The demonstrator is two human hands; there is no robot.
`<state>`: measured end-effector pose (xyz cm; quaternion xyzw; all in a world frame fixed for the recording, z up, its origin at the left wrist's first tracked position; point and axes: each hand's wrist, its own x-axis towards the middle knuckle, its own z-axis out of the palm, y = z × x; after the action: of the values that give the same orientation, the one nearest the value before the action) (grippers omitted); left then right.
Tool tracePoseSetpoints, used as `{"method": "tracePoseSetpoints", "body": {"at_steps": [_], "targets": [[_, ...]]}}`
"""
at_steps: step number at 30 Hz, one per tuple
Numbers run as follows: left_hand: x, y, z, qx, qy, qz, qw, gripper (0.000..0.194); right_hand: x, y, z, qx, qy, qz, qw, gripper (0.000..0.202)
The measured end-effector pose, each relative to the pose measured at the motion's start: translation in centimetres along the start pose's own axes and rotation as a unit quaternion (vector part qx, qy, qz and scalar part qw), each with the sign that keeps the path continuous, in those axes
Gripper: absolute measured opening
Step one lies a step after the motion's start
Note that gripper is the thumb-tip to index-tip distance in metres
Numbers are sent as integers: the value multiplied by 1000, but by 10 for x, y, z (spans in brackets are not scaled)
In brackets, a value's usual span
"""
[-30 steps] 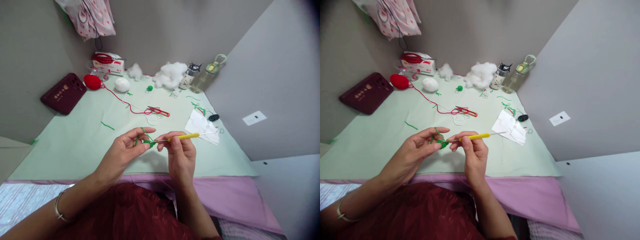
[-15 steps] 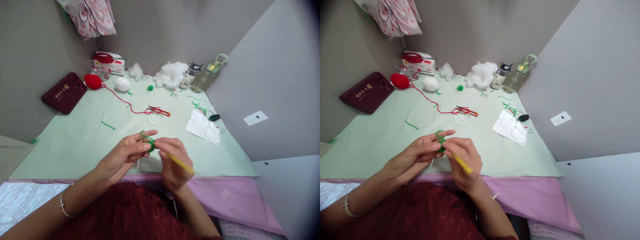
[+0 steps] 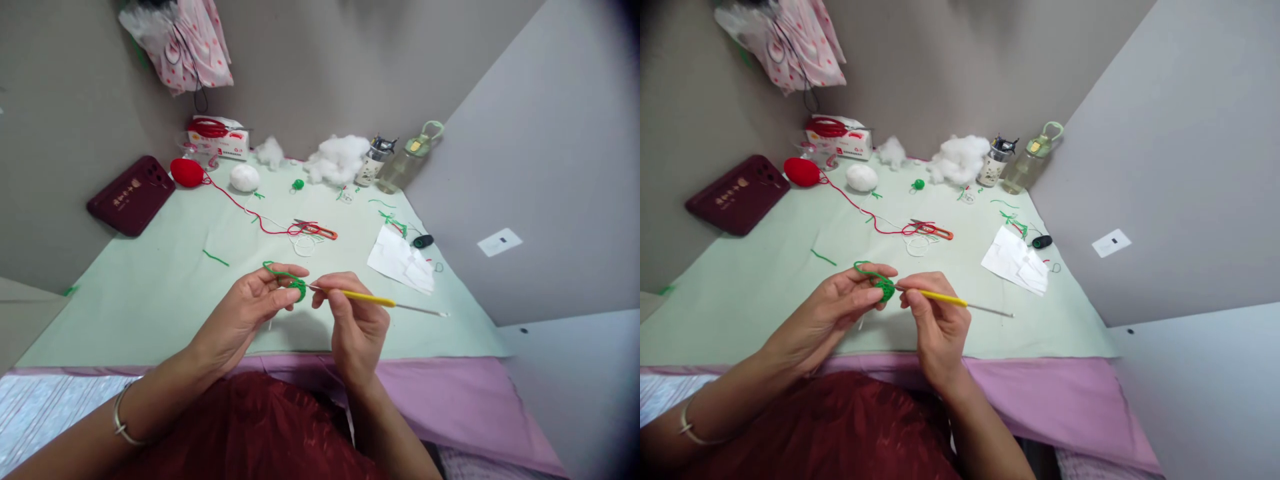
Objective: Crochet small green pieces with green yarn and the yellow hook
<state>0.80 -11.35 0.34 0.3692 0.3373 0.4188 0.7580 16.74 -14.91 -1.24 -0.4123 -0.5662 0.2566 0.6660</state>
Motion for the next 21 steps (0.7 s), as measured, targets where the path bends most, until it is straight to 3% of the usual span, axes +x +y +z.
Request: {"method": "tracePoseSetpoints", "body": {"at_steps": [8, 10, 13, 15, 17, 19, 21], "targets": [[18, 9, -5, 14, -25, -1, 1000, 33, 25, -1, 4, -176, -90, -181, 963, 38], [28, 15, -13, 77, -20, 16, 997, 37, 39, 3, 2, -226, -140, -224, 937, 44], [46, 28, -28, 158, -12, 43, 987, 33, 66, 14, -7, -336, -226, -278, 871, 45], [57, 34, -38, 227, -21, 51, 972, 28, 85, 23, -13, -396, -267, -279, 833, 38], [67, 35, -47, 296, -32, 54, 953, 25, 103, 31, -16, -418, -308, -259, 815, 31], [75, 34, -55, 359, -15, 57, 932, 26, 122, 35, -15, -415, -338, -221, 816, 24], [78, 36, -62, 414, 9, 55, 908, 38, 143, 35, -9, -397, -358, -169, 828, 21]]}}
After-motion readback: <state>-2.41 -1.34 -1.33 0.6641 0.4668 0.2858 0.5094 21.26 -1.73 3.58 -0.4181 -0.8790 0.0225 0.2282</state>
